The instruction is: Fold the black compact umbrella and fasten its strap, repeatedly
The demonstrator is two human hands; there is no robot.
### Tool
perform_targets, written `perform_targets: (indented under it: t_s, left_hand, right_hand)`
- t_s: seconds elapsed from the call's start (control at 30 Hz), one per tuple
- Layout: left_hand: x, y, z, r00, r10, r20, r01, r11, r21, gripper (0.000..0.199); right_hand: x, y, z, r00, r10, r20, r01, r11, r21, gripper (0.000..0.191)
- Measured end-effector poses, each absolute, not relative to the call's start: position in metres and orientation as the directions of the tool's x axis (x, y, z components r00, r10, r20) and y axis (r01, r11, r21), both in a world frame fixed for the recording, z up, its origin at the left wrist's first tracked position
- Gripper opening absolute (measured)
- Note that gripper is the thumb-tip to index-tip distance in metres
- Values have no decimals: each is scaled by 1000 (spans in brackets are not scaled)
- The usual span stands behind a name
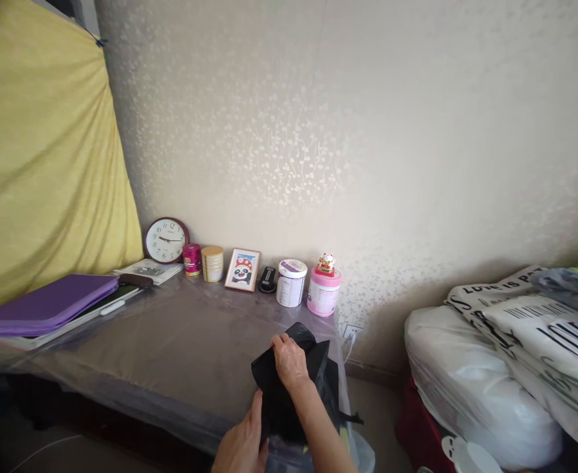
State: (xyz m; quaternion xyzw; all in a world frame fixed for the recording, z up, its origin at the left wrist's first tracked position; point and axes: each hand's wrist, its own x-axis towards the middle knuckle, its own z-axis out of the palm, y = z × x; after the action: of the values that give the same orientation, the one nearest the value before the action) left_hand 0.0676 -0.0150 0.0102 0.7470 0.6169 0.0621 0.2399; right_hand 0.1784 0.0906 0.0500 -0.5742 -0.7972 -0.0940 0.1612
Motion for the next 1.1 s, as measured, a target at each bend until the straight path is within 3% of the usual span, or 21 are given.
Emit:
perform_targets:
  t_s: [0.33,0.73,0.93,1.1]
  left_hand:
    - [68,-16,17,272,944,-189,904,-184,385,86]
    - [68,-12,10,306,934,-184,901,-221,375,88]
    - [69,-11,5,285,944,-164,910,-213,356,81]
    - [70,-7,-1,281,947,-154,901,-206,382,82]
  right_hand:
    - [175,94,54,-307,907,288,948,319,6,24]
    - [217,21,53,-301,921,246,922,348,-173,16]
    - [211,7,25,-348,833,431,875,454,-169,28]
    - [200,33,19,-421,811,407,840,517,-163,32]
